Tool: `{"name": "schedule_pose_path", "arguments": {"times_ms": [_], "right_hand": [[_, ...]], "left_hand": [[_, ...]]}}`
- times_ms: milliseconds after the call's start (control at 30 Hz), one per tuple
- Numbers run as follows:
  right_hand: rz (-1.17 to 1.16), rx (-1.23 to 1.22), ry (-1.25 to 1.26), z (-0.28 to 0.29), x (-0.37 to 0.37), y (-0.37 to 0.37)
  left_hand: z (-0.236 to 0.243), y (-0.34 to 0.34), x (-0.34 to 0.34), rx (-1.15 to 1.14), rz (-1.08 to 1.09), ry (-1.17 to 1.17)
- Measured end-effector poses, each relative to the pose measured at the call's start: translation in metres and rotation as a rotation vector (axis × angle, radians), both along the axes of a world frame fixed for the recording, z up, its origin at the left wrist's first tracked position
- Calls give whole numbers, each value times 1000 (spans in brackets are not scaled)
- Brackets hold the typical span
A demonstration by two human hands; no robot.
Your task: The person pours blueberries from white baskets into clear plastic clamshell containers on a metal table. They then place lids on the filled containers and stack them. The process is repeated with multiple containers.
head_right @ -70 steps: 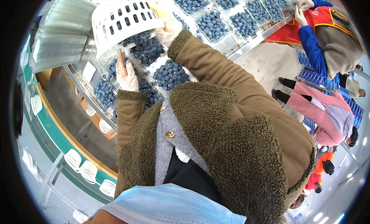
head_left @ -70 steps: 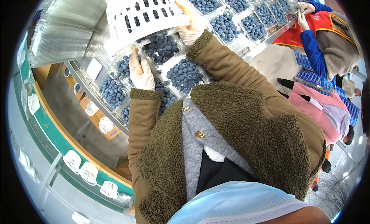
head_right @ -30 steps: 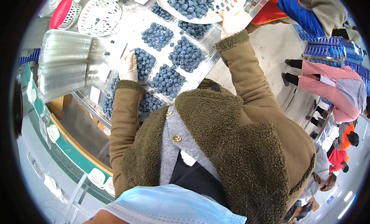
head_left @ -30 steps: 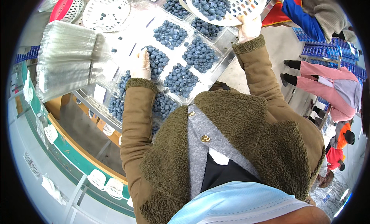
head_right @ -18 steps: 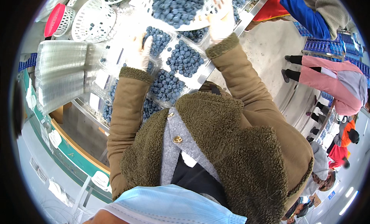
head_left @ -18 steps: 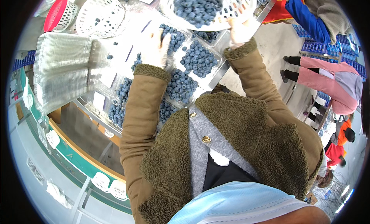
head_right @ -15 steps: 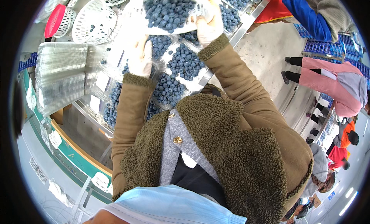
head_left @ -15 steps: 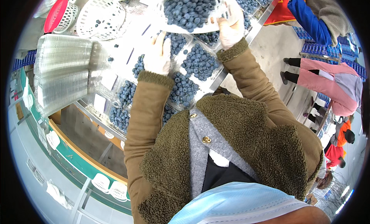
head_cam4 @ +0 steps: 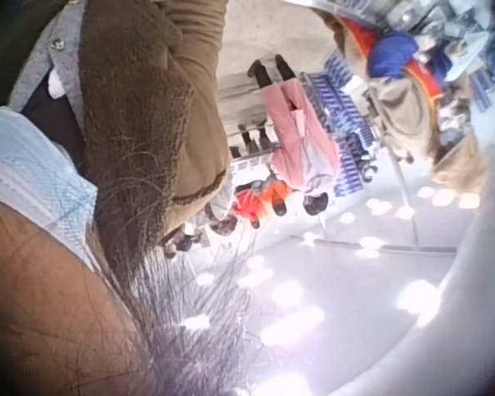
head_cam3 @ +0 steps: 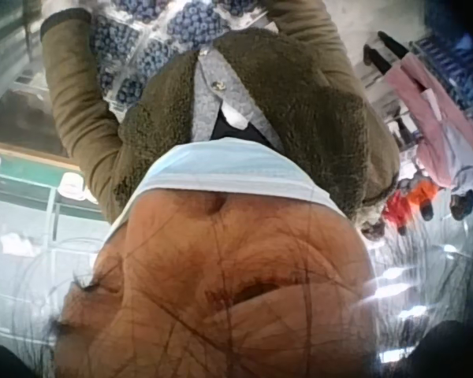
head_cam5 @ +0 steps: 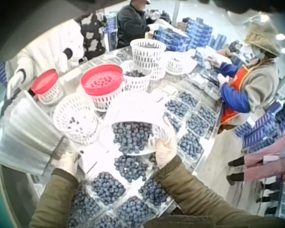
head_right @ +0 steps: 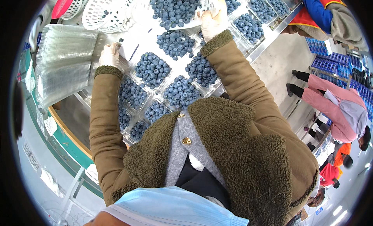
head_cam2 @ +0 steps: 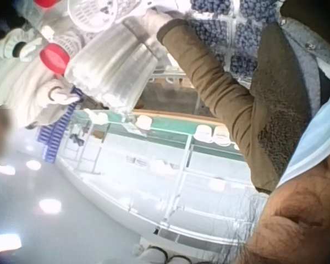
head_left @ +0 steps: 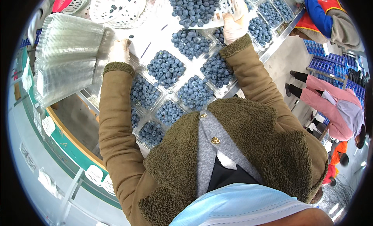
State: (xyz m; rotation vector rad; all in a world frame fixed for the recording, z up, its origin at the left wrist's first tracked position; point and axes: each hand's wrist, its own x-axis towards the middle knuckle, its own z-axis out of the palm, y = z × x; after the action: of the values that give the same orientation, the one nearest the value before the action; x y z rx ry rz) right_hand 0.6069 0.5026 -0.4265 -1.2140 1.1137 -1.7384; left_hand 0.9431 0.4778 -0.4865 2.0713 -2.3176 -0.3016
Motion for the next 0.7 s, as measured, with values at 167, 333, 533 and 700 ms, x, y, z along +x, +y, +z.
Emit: {"name": "schedule_pose_path", "arguments": {"times_ms": [167, 333, 533, 700], "right_hand": [[-56, 14, -147, -4, -8, -3], [-145, 33, -103, 2, -26, 13], [-171, 72, -177, 15, -50, 30], [-219, 175, -110, 32, -65, 50]], "left_hand": [[-10, 0, -2, -55, -83, -38], [-9, 1, 0, -290, -146, 202], [-15, -28, -18, -87, -133, 309], [-13, -36, -31, -95, -131, 130]]}}
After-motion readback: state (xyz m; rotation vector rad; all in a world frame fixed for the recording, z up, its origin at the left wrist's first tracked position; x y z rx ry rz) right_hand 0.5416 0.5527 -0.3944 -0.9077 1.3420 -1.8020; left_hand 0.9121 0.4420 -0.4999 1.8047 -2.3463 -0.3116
